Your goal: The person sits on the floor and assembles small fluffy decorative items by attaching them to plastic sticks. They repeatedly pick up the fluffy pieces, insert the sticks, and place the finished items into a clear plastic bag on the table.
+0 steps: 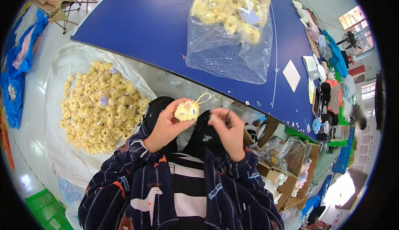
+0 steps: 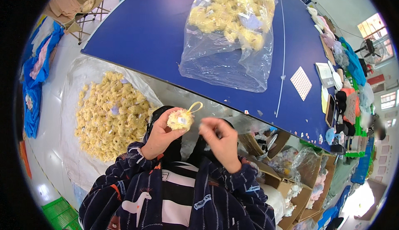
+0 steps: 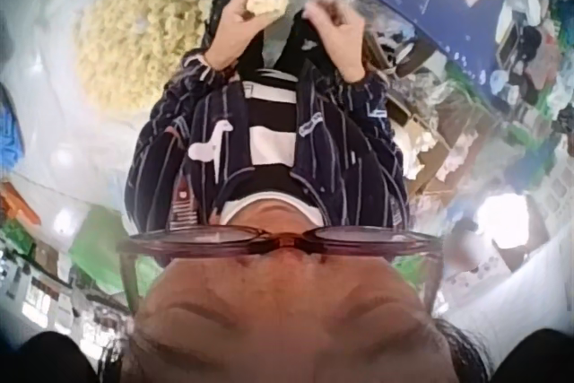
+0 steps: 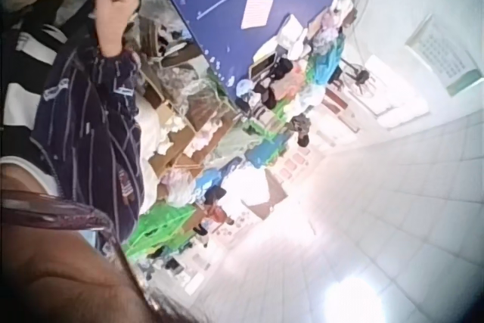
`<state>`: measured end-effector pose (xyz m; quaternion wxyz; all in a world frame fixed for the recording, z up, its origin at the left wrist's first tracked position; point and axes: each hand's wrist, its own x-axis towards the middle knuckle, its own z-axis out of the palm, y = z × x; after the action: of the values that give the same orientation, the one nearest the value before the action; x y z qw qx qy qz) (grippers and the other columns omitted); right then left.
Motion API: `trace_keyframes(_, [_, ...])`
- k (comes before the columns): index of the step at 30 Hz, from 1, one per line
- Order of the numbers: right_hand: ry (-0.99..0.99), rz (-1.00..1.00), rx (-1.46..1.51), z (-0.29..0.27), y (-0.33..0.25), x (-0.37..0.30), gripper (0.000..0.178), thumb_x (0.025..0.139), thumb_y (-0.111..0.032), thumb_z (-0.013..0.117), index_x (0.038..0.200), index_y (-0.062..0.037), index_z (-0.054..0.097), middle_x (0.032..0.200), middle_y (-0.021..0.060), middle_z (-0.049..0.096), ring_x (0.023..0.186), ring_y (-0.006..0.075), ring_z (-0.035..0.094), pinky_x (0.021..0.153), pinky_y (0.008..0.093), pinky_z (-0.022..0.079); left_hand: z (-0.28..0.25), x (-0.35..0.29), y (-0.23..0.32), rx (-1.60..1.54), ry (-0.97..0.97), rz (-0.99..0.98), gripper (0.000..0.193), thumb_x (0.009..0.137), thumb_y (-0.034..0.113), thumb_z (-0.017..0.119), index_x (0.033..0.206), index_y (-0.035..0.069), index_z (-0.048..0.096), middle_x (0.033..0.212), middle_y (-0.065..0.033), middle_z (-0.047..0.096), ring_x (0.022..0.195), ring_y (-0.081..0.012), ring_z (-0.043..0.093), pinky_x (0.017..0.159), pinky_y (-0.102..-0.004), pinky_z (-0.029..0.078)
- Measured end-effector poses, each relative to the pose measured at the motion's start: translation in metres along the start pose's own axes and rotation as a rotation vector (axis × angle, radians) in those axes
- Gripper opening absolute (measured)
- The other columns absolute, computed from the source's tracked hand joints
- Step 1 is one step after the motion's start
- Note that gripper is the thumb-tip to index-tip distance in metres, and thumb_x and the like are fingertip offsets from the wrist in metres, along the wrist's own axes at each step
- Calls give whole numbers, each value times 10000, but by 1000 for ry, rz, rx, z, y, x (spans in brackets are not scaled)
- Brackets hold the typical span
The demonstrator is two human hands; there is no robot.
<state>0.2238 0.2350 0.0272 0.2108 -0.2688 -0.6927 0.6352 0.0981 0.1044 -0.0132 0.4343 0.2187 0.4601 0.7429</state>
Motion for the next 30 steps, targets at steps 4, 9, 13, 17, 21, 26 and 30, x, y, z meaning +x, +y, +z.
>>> trace_keyframes(4, [-42,-57,-67,23,-2,-5,353,766,-74,690,1087,-2,561,851,5,624,654,2,467,565,161,383,1,4,-1,757,78,468,527,699,-46,610,1208,14,487,1264,-182,471,1128,-272,513,912,-327,420])
trace_keyframes(9, [-40,2,224,29,19,4,210,836,-90,634,1000,16,559,804,-19,584,628,-1,444,543,156,352,4,-1,3,481,-23,400,521,778,-18,571,1274,6,414,1342,-176,385,1225,-274,416,980,-336,361])
trace_keyframes(13, [-119,60,178,21,21,1,170,846,-117,632,941,15,583,783,-14,582,666,19,478,579,167,384,-4,-5,4,-200,36,18,518,844,30,530,1325,7,338,1323,-154,408,1210,-246,428,999,-338,357])
trace_keyframes(17, [-222,29,107,19,21,2,164,839,-95,629,951,20,596,796,-19,588,691,21,490,612,173,406,-13,-7,7,-512,38,-231,538,848,50,532,1339,23,315,1288,-144,438,1184,-231,454,989,-335,384])
trace_keyframes(21, [-276,68,-127,13,20,2,225,824,-83,641,1016,23,589,857,-2,614,771,40,537,679,191,440,-17,-9,3,-518,-41,-243,569,804,-13,553,1327,37,335,1281,-141,443,1152,-207,479,958,-318,410])
trace_keyframes(26, [-143,-3,113,34,33,-11,347,787,-62,672,1099,27,550,907,49,635,834,62,567,714,208,458,-12,-13,-5,-248,79,-42,496,785,-68,574,1249,3,414,1143,-83,523,1021,-151,538,893,-282,436])
trace_keyframes(30, [-137,-59,-43,30,29,-9,333,751,-59,691,1046,32,564,825,61,630,718,58,561,619,203,455,-17,-15,-3,-212,3,-116,433,801,-32,590,1214,-22,461,1093,-67,564,991,-127,546,865,-260,442])
